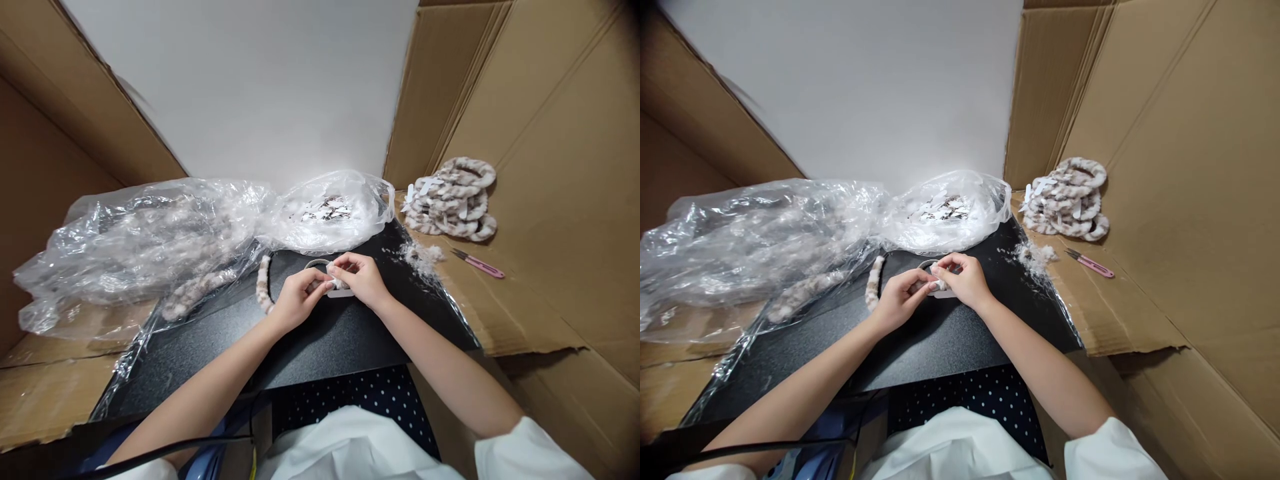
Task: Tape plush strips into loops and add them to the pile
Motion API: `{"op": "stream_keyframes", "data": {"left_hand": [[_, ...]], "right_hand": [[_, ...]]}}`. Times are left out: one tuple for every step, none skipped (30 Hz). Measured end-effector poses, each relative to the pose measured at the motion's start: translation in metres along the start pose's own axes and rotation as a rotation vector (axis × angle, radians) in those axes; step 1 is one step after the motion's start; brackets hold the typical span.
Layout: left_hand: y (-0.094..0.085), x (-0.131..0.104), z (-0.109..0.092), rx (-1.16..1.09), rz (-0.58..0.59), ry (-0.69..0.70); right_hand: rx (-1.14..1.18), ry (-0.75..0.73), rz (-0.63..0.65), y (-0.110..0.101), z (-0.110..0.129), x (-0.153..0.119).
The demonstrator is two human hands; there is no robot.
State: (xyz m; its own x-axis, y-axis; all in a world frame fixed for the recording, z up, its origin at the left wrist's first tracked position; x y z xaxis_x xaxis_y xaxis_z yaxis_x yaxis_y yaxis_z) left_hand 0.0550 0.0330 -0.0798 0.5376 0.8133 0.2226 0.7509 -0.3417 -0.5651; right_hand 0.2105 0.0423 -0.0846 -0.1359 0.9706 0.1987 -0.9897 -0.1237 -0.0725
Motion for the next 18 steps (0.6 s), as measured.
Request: {"op": "stream_keyframes", "data": {"left_hand": [[0.000, 0.000, 0.000, -0.022, 0.002, -0.010], [0.001, 0.000, 0.001, -0.043, -0.001, -0.012], [0.001, 0.000, 0.001, -0.060, -0.007, -0.005], [0.001, 0.000, 0.001, -0.074, -0.013, 0.008], [0.000, 0.000, 0.001, -0.086, -0.018, 0.025], [0.000, 0.000, 0.000, -0.094, -0.023, 0.040], [0.000, -0.001, 0.000, -0.099, -0.030, 0.052], [-0.001, -0.001, -0.002, -0.101, -0.041, 0.062], [-0.001, -0.001, -0.003, -0.103, -0.050, 0.072], [-0.002, -0.002, -0.005, -0.104, -0.062, 0.082], [-0.002, -0.003, -0.006, -0.105, -0.075, 0.089], [-0.002, -0.003, -0.007, -0.108, -0.090, 0.087], [-0.002, -0.004, -0.008, -0.114, -0.109, 0.074], [-0.002, -0.004, -0.008, -0.124, -0.131, 0.051], [-0.002, -0.005, -0.007, -0.136, -0.156, 0.025], [-0.002, -0.005, -0.006, -0.149, -0.177, 0.000], [-0.002, -0.006, -0.005, -0.161, -0.193, -0.019], [-0.001, -0.006, -0.003, -0.170, -0.204, -0.033]], "right_hand": [[-0.026, -0.015, 0.000, 0.000, 0.001, 0.000], [-0.049, -0.031, -0.001, 0.000, 0.002, -0.001], [-0.071, -0.046, -0.002, 0.000, 0.003, -0.001], [-0.091, -0.061, -0.003, 0.001, 0.003, -0.001], [-0.109, -0.076, -0.001, 0.001, 0.004, -0.002], [-0.125, -0.093, 0.001, 0.001, 0.005, -0.002], [-0.137, -0.112, 0.001, 0.002, 0.006, -0.003], [-0.148, -0.132, 0.000, 0.002, 0.007, -0.004], [-0.159, -0.153, -0.002, 0.003, 0.008, -0.005], [-0.169, -0.174, -0.005, 0.003, 0.010, -0.005], [-0.179, -0.193, -0.009, 0.004, 0.011, -0.006], [-0.186, -0.209, -0.013, 0.004, 0.012, -0.007], [-0.190, -0.222, -0.017, 0.005, 0.013, -0.008], [-0.189, -0.229, -0.021, 0.006, 0.014, -0.008], [-0.180, -0.230, -0.024, 0.007, 0.014, -0.009], [-0.166, -0.226, -0.025, 0.007, 0.014, -0.009], [-0.146, -0.219, -0.024, 0.008, 0.014, -0.009], [-0.121, -0.211, -0.018, 0.009, 0.013, -0.010]]}}
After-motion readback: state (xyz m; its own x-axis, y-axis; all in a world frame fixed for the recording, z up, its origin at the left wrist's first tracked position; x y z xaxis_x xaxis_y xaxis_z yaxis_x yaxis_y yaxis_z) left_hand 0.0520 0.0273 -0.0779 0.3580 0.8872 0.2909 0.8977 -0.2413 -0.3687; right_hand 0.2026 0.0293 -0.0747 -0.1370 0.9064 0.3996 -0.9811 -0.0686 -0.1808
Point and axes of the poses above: each hand's wrist, its own x-axis towards the middle knuckle, its own y-axis out of the palm, z = x × y, the point moved 3 cm from there along x, towards the middle knuckle, and after that the axes turned 9 degrees about z, right-handed, at the moved point
